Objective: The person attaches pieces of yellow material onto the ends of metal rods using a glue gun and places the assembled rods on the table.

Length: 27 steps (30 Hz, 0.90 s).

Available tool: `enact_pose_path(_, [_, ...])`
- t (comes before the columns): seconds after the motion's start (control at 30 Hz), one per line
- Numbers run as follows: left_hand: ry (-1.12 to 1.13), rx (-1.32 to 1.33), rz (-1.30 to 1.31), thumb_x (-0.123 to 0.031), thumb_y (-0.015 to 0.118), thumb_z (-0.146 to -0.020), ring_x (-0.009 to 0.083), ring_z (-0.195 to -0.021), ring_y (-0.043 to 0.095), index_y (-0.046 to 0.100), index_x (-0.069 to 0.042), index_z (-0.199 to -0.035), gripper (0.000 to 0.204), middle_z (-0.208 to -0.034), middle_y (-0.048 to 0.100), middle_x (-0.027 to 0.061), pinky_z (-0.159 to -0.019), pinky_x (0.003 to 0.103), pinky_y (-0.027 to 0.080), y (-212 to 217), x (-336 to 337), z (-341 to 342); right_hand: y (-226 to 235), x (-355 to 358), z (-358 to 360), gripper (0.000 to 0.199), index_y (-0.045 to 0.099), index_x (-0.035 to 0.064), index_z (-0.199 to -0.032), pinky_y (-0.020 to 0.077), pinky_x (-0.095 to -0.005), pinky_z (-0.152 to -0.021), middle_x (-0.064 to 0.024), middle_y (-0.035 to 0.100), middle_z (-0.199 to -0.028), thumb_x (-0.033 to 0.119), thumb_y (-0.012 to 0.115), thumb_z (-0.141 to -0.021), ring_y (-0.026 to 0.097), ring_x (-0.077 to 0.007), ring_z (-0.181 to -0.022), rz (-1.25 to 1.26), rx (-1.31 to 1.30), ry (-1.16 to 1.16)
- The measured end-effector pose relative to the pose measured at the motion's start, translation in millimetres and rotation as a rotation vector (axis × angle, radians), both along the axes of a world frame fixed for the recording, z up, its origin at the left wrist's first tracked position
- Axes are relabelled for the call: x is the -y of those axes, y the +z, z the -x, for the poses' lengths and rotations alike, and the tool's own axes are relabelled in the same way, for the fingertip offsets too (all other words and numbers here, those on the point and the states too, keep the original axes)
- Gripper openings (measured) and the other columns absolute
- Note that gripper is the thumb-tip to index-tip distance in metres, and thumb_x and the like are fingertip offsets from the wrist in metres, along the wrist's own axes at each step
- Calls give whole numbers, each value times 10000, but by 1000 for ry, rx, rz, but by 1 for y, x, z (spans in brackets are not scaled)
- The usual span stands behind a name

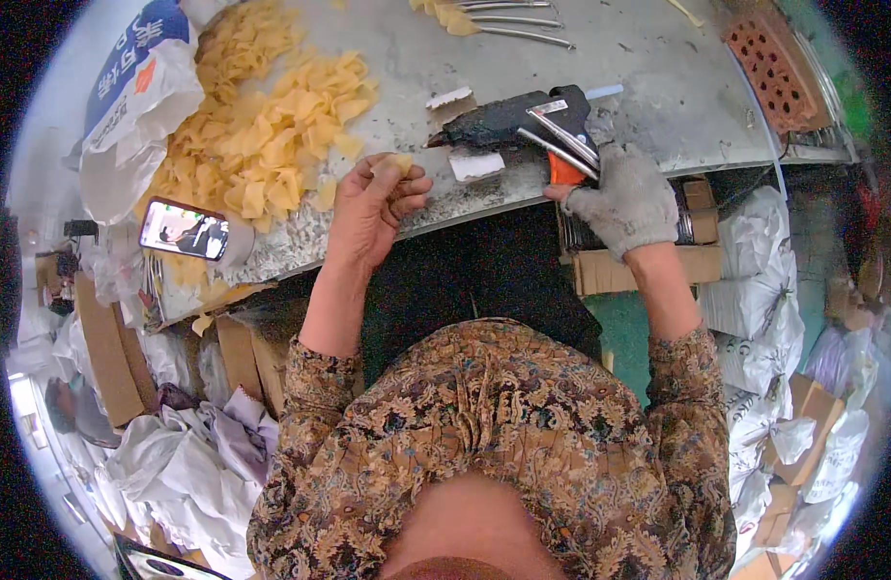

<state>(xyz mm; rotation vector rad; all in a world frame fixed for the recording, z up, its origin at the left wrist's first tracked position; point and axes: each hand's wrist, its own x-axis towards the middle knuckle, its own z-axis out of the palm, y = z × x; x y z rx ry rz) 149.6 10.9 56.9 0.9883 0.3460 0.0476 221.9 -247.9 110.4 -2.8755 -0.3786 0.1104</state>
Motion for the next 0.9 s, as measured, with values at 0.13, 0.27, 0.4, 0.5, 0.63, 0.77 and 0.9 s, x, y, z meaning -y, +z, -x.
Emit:
enact_pose_path(0.13, [-32, -9, -102, -183, 549, -898, 199, -759, 650, 481, -5, -1029, 231, -890, 625, 151, -589, 262, 557, 3, 3, -8, -8, -1, 0, 629, 619, 5, -829, 482, -435, -656, -206, 605, -789, 580, 711, -591, 605, -363, -751, -3, 73, -8])
enact_pose_path(0.27, [-53, 12, -124, -195, 550, -899, 198, -746, 651, 478, -4, -1017, 236, -889, 625, 157, -572, 265, 553, 6, 6, -9, -8, -3, 2, 604, 623, 12, -834, 486, -430, -649, -197, 594, -791, 569, 700, -614, 605, -351, -764, 4, 118, 10])
enact_pose_path(0.4, [-39, 4, -179, -203, 551, -899, 192, -707, 649, 468, -4, -1008, 242, -861, 628, 154, -539, 257, 536, 10, 14, -9, -11, -3, 3, 557, 622, 19, -835, 485, -428, -660, -199, 593, -808, 534, 695, -633, 599, -352, -772, 19, 115, -1])
enact_pose_path(0.5, [-43, -7, -223, -201, 548, -900, 183, -681, 644, 464, -2, -1003, 239, -839, 629, 149, -523, 250, 525, 13, 18, -8, -13, -3, 2, 516, 620, 19, -843, 484, -432, -681, -197, 592, -801, 490, 691, -644, 595, -359, -776, 34, 137, 21])
enact_pose_path(0.63, [-32, -20, -282, -191, 544, -901, 163, -644, 630, 469, -12, -994, 215, -821, 630, 138, -501, 240, 505, 17, 21, -7, -16, 13, -3, 445, 613, 7, -879, 465, -446, -668, -202, 602, -813, 411, 658, -699, 591, -366, -786, -36, 98, 70])
enact_pose_path(0.77, [-44, -46, -313, -195, 545, -899, 133, -573, 585, 479, -32, -993, 200, -763, 610, 93, -450, 226, 451, 10, 12, 8, -9, 28, 9, 302, 608, 17, -908, 442, -412, -631, -183, 601, -744, 286, 618, -771, 605, -324, -725, -328, 84, 51])
enact_pose_path(0.9, [-128, -32, -81, -253, 520, -911, 78, -466, 424, 495, -64, -968, 199, -670, 513, 27, -396, 203, 335, 6, 14, 25, 1, 14, 24, 168, 579, -17, -851, 358, -235, -520, 4, 484, -631, 134, 626, -793, 420, -63, -577, -650, -218, 117])
